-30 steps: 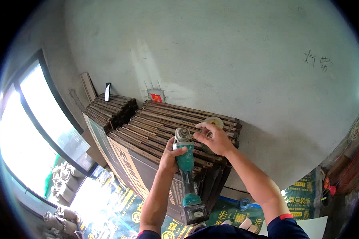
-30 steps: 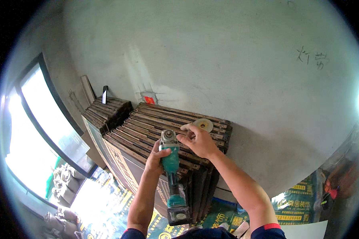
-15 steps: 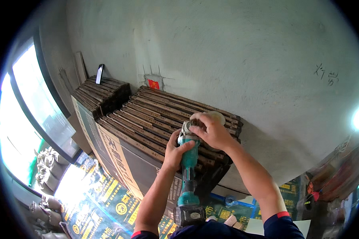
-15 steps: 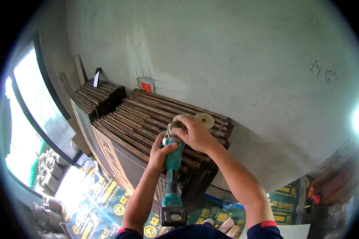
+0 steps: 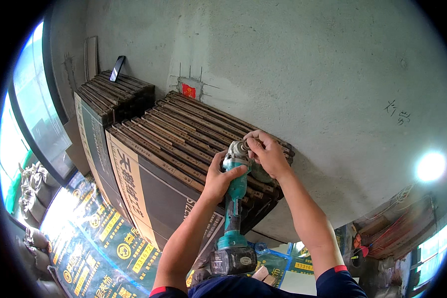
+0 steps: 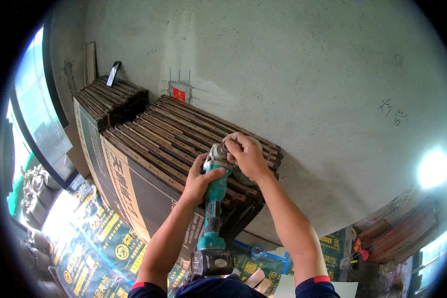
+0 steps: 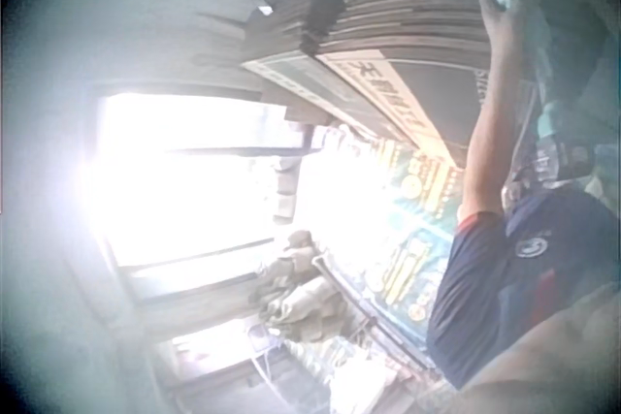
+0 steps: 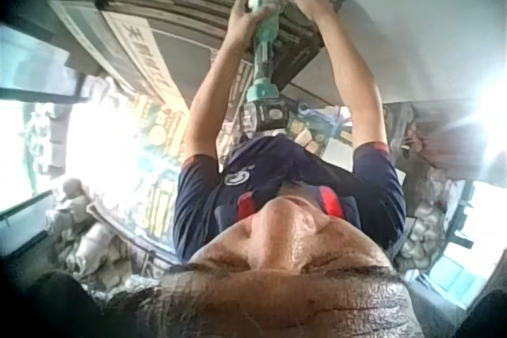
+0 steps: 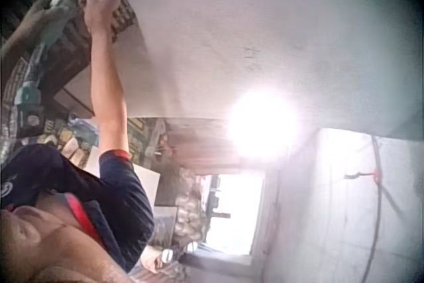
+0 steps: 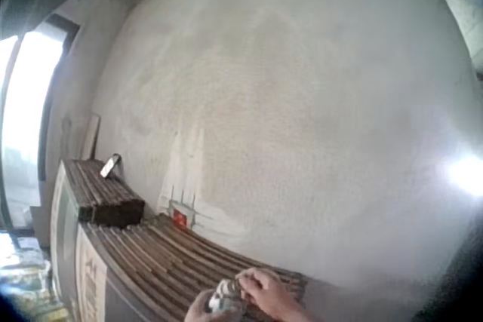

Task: The person measures a large white tile using a tape measure and marks it with a pen, then uses a powered grinder to smooth a small sample piece before returning to the large tile to align a long straight edge for marking.

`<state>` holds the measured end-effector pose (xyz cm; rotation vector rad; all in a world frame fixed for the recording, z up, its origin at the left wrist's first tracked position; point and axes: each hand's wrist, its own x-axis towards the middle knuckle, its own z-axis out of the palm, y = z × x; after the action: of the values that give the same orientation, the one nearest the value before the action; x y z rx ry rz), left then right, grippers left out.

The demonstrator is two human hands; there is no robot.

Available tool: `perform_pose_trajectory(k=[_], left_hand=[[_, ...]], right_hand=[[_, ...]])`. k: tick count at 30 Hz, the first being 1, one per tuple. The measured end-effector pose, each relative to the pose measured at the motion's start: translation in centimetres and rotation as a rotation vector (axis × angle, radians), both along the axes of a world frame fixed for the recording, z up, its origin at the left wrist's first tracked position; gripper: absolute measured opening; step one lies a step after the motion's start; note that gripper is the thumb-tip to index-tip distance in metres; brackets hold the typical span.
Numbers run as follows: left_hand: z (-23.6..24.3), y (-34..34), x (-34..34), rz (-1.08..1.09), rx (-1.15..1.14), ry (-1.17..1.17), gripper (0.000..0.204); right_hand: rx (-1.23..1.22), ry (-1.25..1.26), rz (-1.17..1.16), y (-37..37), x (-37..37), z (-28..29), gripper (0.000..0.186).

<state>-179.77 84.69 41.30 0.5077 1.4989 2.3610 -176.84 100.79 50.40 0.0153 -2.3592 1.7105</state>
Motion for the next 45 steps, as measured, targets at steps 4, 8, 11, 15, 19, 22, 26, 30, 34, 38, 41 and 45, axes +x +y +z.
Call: perform_pose_trajectory(k=[4,8,11,15,19,22,26,30,34,38,41,45], left_hand=[[-0.2,-0.2,-0.2,0.008,0.014,0.002,0.076],[-0.1,-0.3,-0.2,-0.010,0.026,-0.030,0.075],[0.4,-0.4,-0.1,-0.034,0.062,-0.053,0.075],[0.2,-0.3,-0.2,-0.036,0.046,-0.031,0.076],[-0.1,-0.2,-0.4,-0.040,0.041,-0.028,0.078],[-0.3,-0.2,-0.6,-0.002,-0.008,0.036,0.079],[-0.2,-1.0,-0.8,-0.001,-0.006,0.011,0.083],[1.7,-0.6,0.6,-0.064,-0.005,-0.053,0.084],[1.0,-0.7,0.1,-0.039,0.002,-0.023,0.086],[0.5,-0.5,-0.2,-0.035,-0.048,0.020,0.087],[1.0,-0.8,0.0,-0.049,-0.025,0.000,0.086],[1.2,-1.0,-0.1,-0.060,-0.007,-0.029,0.085]], right_hand=[[-0.040,-0.043,-0.006,-0.5,-0.4,0.1,0.022],[0.148,0.034,-0.089,-0.8,0.1,-0.7,0.029],[0.220,0.150,-0.091,-0.9,0.7,-0.7,0.035],[0.355,0.155,-0.050,-0.5,0.5,-0.8,0.039],[0.405,0.172,-0.186,-1.3,0.1,-1.8,0.042],[0.442,0.191,-0.269,-1.9,-0.2,-2.4,0.045],[0.350,0.293,-0.365,-0.3,-1.0,-2.3,0.050],[0.509,-0.140,-0.597,8.4,-1.8,-2.4,0.065],[0.754,-0.410,-0.537,10.9,-4.4,-4.4,0.096],[0.794,-0.486,-0.533,12.0,-6.8,-5.5,0.100],[0.588,-0.580,-0.435,12.6,-7.4,-4.2,0.093],[0.267,-0.453,-0.500,13.3,-6.6,-3.4,0.066]])
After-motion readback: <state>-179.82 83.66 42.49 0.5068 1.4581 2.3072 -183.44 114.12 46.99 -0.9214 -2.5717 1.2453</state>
